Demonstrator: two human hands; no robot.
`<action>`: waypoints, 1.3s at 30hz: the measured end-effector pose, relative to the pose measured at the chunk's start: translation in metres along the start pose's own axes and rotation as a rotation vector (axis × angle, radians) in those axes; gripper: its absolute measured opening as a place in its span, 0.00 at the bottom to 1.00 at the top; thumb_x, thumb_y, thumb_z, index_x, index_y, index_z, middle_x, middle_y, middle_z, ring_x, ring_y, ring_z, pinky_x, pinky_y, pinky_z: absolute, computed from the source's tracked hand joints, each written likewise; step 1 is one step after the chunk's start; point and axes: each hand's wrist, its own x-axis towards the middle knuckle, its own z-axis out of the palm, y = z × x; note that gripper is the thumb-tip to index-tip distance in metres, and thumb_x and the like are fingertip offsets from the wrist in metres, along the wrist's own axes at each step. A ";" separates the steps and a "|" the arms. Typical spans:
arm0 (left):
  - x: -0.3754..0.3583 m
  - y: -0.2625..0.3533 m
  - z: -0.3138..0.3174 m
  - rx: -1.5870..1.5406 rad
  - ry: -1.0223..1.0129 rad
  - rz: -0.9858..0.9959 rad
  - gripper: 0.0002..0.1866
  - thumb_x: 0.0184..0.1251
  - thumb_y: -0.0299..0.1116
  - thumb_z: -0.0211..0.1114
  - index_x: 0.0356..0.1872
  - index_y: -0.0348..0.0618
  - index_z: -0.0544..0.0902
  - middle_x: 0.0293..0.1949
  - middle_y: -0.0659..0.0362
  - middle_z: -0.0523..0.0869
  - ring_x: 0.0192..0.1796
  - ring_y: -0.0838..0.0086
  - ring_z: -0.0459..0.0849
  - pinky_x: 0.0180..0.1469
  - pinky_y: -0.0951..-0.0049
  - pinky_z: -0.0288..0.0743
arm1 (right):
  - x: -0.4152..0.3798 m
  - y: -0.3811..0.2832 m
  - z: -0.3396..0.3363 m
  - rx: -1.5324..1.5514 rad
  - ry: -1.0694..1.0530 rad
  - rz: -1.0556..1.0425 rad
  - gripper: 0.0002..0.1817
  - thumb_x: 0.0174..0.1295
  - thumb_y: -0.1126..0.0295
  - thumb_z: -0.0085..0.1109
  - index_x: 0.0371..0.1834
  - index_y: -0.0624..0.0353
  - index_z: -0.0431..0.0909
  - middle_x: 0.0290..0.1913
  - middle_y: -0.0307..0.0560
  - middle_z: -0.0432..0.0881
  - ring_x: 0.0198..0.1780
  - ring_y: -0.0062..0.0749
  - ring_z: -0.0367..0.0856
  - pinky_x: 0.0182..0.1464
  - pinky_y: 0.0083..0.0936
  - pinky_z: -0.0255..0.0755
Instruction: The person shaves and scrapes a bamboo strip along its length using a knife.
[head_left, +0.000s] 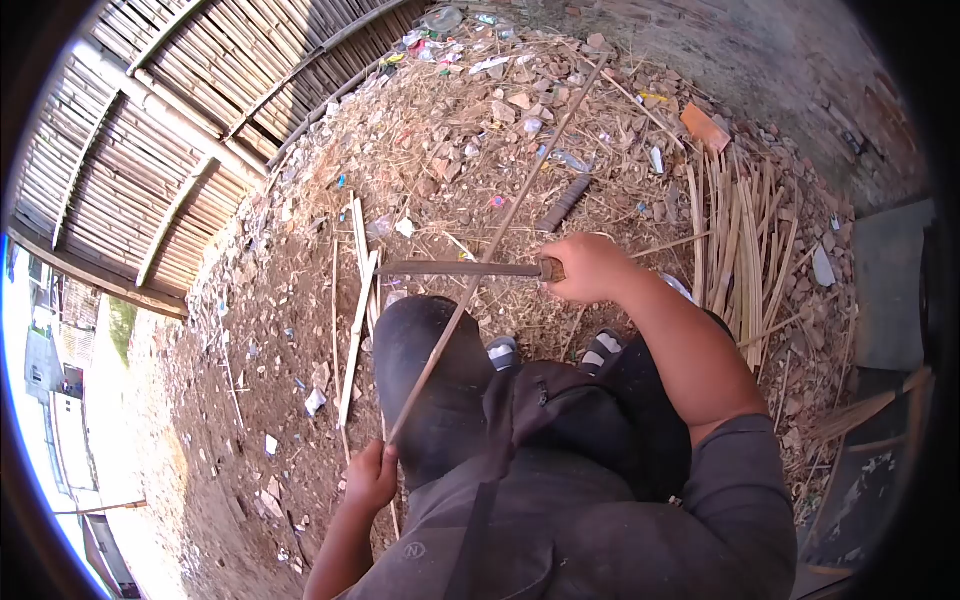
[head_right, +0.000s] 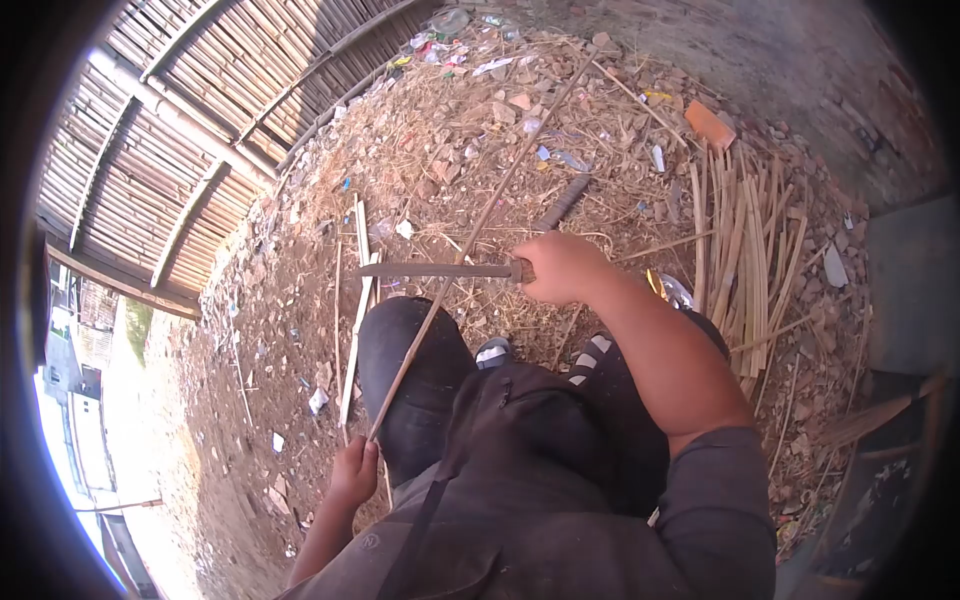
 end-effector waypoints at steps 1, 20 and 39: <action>0.002 0.000 0.001 0.002 -0.001 0.017 0.20 0.81 0.44 0.52 0.34 0.36 0.74 0.25 0.40 0.81 0.34 0.36 0.82 0.35 0.46 0.72 | 0.002 0.004 -0.001 0.029 -0.006 0.020 0.13 0.53 0.60 0.69 0.40 0.50 0.83 0.36 0.52 0.87 0.42 0.55 0.87 0.45 0.51 0.79; 0.022 -0.002 -0.004 -0.005 0.032 0.073 0.18 0.79 0.42 0.58 0.30 0.39 0.73 0.22 0.39 0.79 0.29 0.35 0.80 0.32 0.41 0.70 | 0.034 0.013 0.022 0.205 -0.135 0.137 0.14 0.52 0.61 0.68 0.34 0.60 0.81 0.30 0.58 0.84 0.36 0.58 0.84 0.41 0.47 0.76; 0.025 -0.003 -0.021 0.098 -0.014 0.098 0.20 0.80 0.45 0.56 0.32 0.38 0.74 0.24 0.39 0.81 0.32 0.37 0.82 0.34 0.44 0.73 | 0.012 -0.008 0.012 -0.025 -0.079 0.117 0.13 0.54 0.62 0.65 0.38 0.58 0.84 0.37 0.57 0.87 0.43 0.56 0.87 0.47 0.47 0.79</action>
